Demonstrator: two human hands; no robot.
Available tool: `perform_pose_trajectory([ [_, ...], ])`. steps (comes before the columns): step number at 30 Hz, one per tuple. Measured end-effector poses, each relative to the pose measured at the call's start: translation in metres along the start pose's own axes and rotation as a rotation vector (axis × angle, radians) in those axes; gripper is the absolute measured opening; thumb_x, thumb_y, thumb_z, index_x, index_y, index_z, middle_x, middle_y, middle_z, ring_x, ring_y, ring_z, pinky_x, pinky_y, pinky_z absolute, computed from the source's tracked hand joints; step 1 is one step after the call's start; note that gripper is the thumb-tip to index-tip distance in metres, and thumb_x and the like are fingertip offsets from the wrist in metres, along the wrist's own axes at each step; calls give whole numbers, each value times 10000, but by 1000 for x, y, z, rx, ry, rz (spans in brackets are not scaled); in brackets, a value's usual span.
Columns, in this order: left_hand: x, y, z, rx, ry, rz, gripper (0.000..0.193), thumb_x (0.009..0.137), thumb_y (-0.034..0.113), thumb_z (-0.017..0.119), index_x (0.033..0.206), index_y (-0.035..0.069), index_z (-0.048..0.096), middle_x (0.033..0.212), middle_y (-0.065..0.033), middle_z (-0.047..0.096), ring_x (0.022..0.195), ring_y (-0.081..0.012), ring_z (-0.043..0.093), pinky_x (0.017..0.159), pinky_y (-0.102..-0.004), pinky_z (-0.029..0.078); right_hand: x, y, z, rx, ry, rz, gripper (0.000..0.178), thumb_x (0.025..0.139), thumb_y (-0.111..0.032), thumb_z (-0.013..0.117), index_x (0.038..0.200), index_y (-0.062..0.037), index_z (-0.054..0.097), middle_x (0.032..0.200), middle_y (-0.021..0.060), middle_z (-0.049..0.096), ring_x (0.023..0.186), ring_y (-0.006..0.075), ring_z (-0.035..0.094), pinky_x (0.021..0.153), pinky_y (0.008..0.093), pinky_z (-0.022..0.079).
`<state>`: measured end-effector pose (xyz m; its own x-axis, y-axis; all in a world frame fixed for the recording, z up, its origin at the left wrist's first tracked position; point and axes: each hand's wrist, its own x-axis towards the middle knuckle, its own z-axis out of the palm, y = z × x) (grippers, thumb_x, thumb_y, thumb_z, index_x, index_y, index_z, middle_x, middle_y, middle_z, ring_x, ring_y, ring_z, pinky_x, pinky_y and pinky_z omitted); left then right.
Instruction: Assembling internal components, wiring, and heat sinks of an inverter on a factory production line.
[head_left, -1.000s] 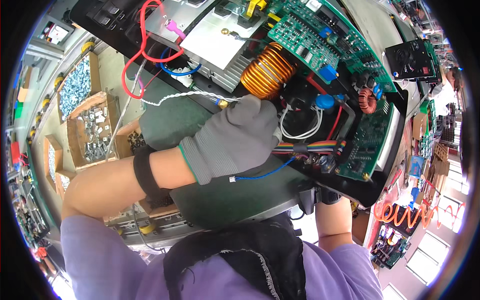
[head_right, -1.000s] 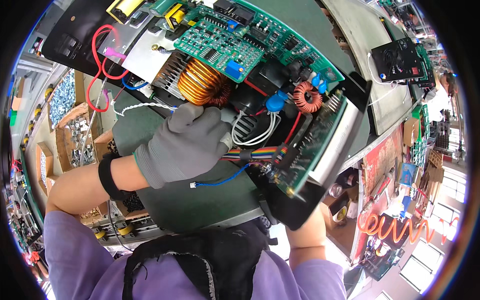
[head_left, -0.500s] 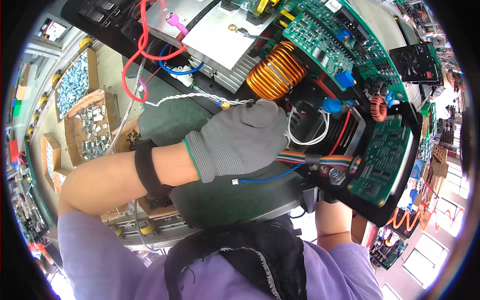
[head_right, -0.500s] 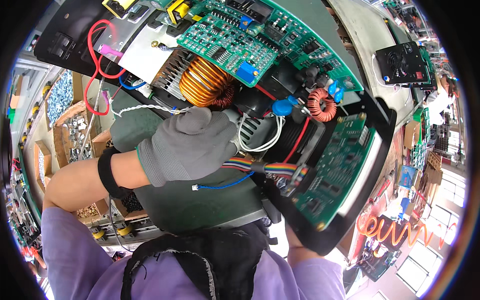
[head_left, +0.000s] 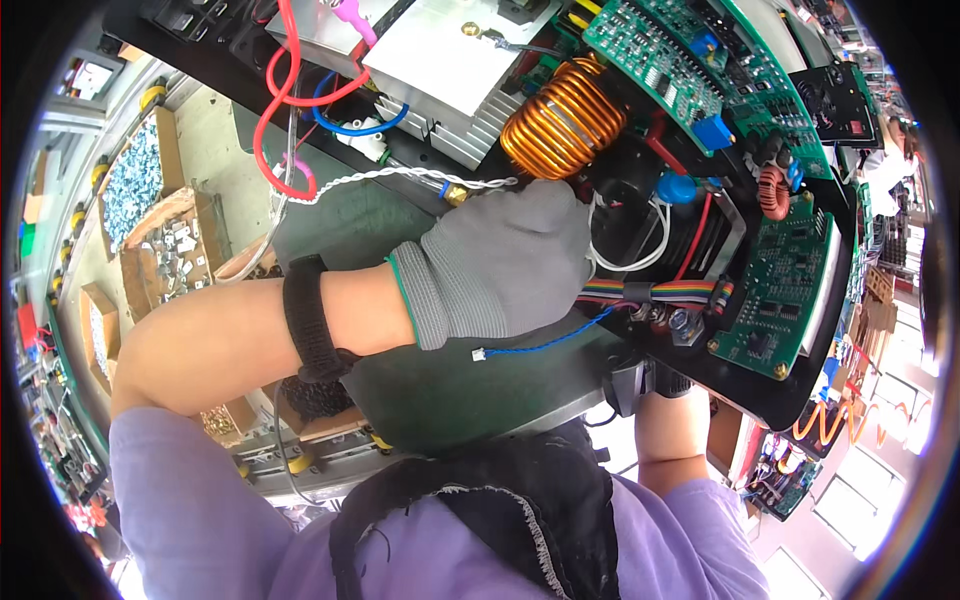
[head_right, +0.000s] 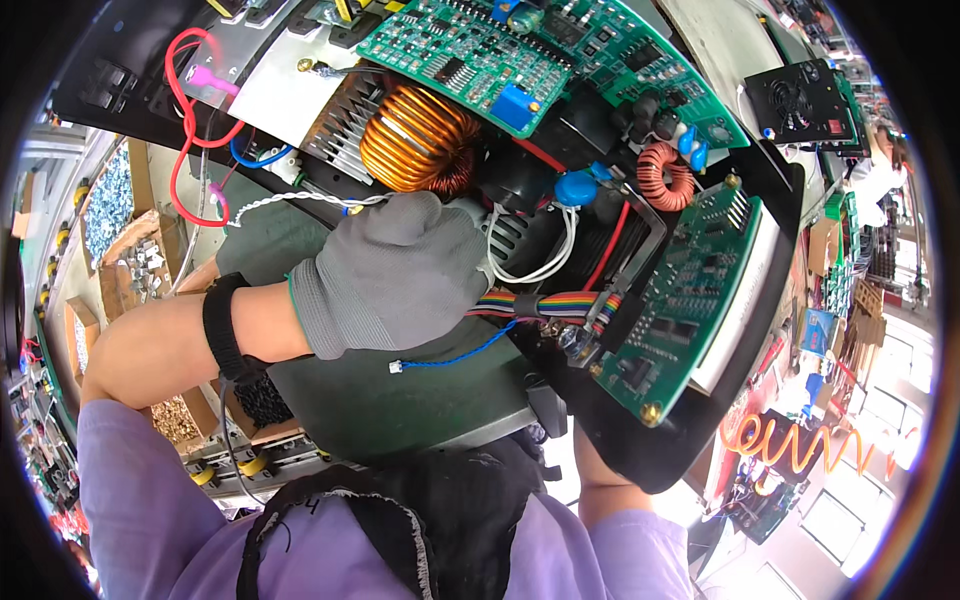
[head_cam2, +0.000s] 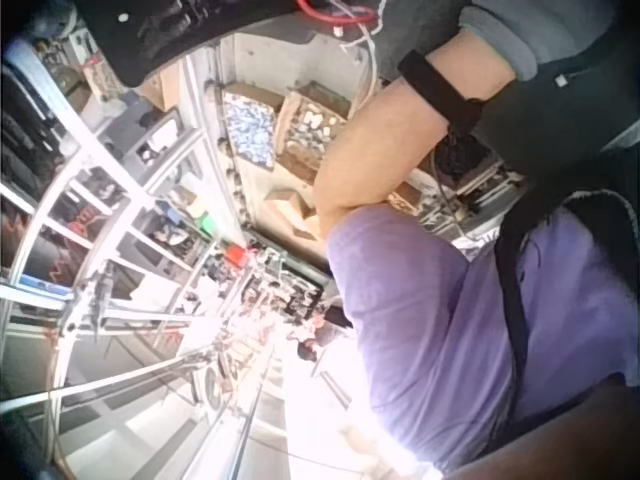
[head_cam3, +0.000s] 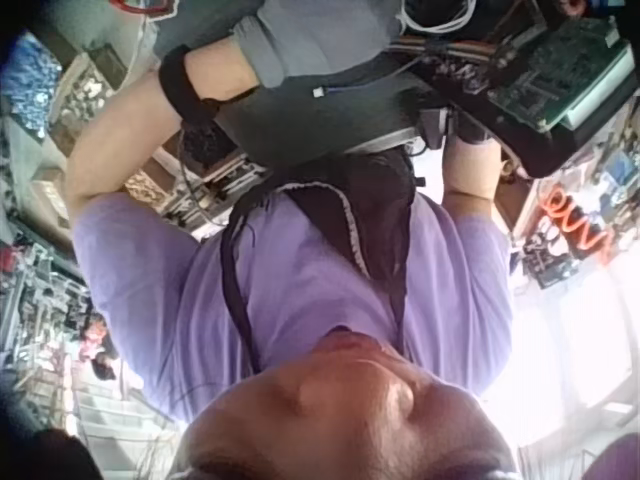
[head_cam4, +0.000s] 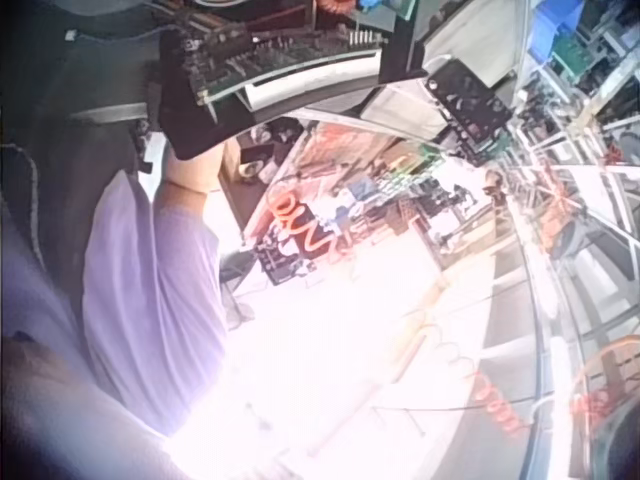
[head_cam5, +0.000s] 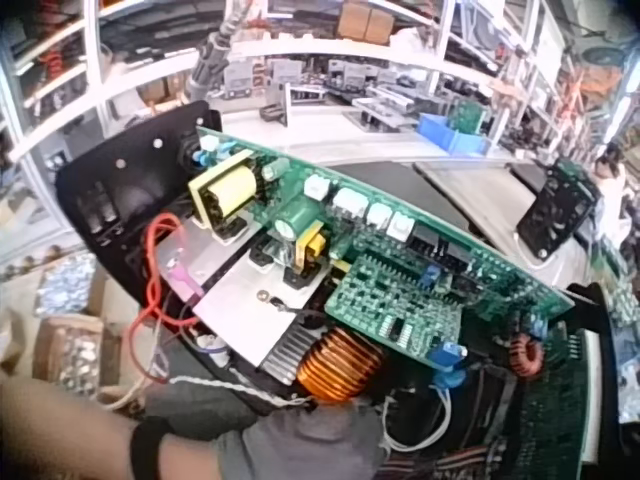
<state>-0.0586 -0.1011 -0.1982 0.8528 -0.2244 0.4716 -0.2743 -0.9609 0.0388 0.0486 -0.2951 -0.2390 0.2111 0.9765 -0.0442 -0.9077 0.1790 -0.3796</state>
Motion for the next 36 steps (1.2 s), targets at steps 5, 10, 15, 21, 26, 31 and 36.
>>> perform_pose_trajectory([
  [5, 4, 7, 1, -105, 35, -126, 112, 731, 167, 599, 645, 108, 639, 688, -43, 549, 776, -219, 541, 671, -303, 476, 12, 0, -2, 11, -13, -54, 537, 888, -344, 624, 1313, -40, 499, 1274, 121, 577, 1143, 275, 590, 898, 427, 544],
  [10, 13, -6, -10, 194, -59, 99, 135, 682, 233, 618, 589, 165, 547, 704, 5, 523, 757, -155, 533, 752, -292, 395, -11, -32, -11, 29, -15, -157, 539, 885, -344, 625, 1313, -40, 499, 1282, 121, 575, 1144, 274, 590, 894, 426, 545],
  [15, 31, 13, -27, -42, -54, -31, 142, 764, 258, 647, 747, 118, 670, 777, -16, 602, 776, -191, 574, 769, -300, 406, -13, -49, -25, -375, 315, -244, 496, 963, -511, 462, 1135, -69, 604, 1018, 109, 656, 950, 261, 655, 882, 399, 550],
  [21, 18, -5, -29, -227, -172, -171, 197, 806, 255, 656, 941, 119, 701, 906, -80, 650, 868, -267, 630, 659, -399, 476, -6, -52, -29, -457, 346, -319, 479, 964, -489, 465, 1138, -65, 603, 1011, 109, 658, 937, 256, 656, 866, 394, 551],
  [26, 15, 6, -18, 80, -186, -183, 175, 798, 248, 632, 892, 122, 709, 887, -67, 633, 876, -263, 607, 668, -391, 479, -6, -53, -37, -523, 392, -377, 465, 965, -471, 466, 1140, -62, 601, 1005, 110, 659, 927, 251, 657, 853, 390, 552],
  [31, 9, 1, -4, 155, -66, -85, 126, 744, 220, 638, 794, 123, 703, 819, -38, 614, 764, -231, 574, 656, -365, 466, -19, -54, -43, -601, 461, -430, 452, 966, -453, 468, 1143, -59, 600, 999, 110, 660, 916, 246, 657, 839, 385, 553],
  [36, 16, 0, 0, -70, 24, -124, 148, 788, 181, 613, 699, 67, 643, 685, -81, 580, 714, -257, 571, 547, -387, 460, -25, -52, -42, -688, 531, -481, 439, 966, -434, 470, 1145, -56, 599, 993, 111, 662, 905, 241, 658, 825, 381, 554],
])
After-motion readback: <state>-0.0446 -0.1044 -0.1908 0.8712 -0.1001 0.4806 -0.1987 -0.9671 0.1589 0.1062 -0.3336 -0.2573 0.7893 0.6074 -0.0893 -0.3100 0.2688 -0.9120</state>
